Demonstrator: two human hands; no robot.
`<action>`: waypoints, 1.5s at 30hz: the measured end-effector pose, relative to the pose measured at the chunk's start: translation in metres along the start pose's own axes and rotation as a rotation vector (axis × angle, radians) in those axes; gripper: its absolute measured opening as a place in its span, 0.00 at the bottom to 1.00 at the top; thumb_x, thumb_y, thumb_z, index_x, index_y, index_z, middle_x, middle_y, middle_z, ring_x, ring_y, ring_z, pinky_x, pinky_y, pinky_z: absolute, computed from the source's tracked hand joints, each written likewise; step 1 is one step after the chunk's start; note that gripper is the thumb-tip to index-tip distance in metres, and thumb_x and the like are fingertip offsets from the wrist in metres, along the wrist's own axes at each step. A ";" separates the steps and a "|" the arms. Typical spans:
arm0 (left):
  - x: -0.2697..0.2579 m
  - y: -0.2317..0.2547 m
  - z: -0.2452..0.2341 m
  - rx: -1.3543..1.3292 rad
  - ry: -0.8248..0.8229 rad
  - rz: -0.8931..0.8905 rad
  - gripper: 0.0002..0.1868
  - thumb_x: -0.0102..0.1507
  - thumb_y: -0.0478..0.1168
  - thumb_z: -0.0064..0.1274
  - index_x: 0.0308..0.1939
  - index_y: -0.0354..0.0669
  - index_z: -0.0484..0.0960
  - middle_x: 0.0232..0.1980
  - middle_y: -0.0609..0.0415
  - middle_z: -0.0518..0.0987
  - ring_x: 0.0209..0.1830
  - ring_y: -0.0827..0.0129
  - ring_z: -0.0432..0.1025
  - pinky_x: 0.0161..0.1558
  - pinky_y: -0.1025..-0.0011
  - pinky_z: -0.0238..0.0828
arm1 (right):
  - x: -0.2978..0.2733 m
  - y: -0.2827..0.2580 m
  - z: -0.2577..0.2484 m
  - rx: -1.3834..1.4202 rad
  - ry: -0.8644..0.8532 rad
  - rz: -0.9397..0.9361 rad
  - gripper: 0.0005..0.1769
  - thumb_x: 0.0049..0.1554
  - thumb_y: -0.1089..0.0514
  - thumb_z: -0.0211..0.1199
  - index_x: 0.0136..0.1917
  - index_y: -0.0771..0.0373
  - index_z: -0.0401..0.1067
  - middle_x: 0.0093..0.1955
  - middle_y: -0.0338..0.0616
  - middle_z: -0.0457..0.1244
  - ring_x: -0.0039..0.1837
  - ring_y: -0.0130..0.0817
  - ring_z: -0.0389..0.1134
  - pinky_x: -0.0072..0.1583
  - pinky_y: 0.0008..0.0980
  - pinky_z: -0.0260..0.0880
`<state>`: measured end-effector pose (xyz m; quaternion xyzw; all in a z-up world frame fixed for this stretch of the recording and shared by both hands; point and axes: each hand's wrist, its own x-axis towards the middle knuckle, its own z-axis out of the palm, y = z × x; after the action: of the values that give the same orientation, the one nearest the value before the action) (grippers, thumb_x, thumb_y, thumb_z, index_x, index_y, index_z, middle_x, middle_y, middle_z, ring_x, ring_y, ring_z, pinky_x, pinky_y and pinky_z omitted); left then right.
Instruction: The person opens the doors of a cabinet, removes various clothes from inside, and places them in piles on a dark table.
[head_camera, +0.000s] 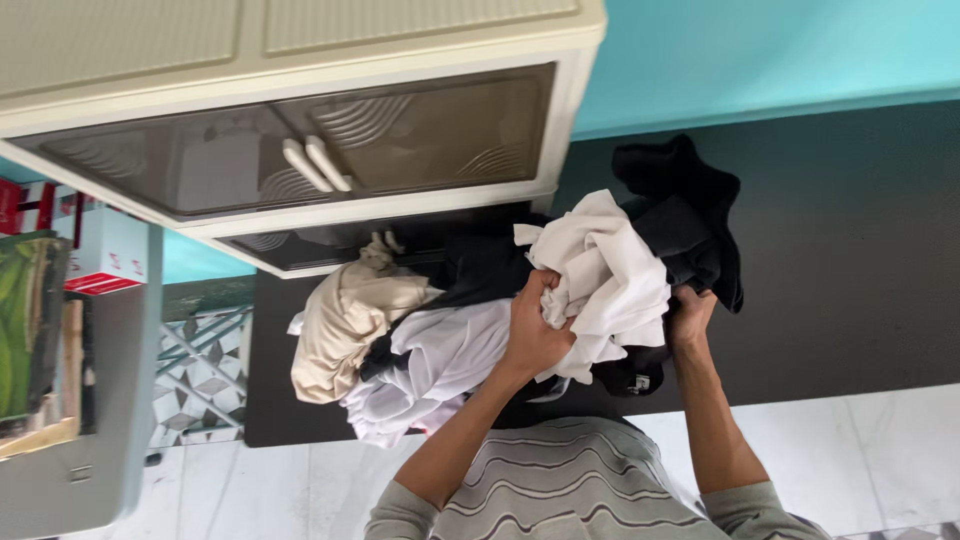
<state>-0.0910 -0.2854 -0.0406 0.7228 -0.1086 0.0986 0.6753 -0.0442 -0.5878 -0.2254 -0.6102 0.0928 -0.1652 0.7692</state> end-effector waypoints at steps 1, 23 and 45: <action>0.006 0.000 0.015 -0.017 -0.001 -0.035 0.25 0.51 0.26 0.58 0.49 0.38 0.67 0.40 0.51 0.77 0.39 0.71 0.72 0.44 0.72 0.71 | 0.008 -0.001 -0.010 0.040 -0.016 -0.013 0.04 0.52 0.66 0.53 0.37 0.68 0.68 0.39 0.40 0.63 0.41 0.26 0.61 0.46 0.31 0.62; 0.054 -0.075 0.170 0.661 -0.280 -0.278 0.43 0.56 0.55 0.63 0.68 0.32 0.68 0.63 0.31 0.69 0.65 0.38 0.63 0.60 0.46 0.62 | 0.070 -0.127 -0.050 -0.677 -0.144 0.242 0.33 0.51 0.59 0.63 0.70 0.68 0.68 0.59 0.57 0.69 0.58 0.43 0.71 0.60 0.41 0.70; -0.041 -0.033 0.085 1.067 -0.126 -0.077 0.60 0.49 0.72 0.67 0.76 0.54 0.55 0.80 0.31 0.44 0.80 0.27 0.35 0.68 0.23 0.33 | 0.024 -0.109 -0.008 -1.485 -0.280 0.184 0.66 0.36 0.35 0.81 0.80 0.46 0.51 0.79 0.62 0.47 0.76 0.61 0.54 0.67 0.61 0.61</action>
<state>-0.1212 -0.3668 -0.0899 0.9735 -0.0573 0.0716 0.2096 -0.0398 -0.6261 -0.1200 -0.9727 0.1315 0.0843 0.1717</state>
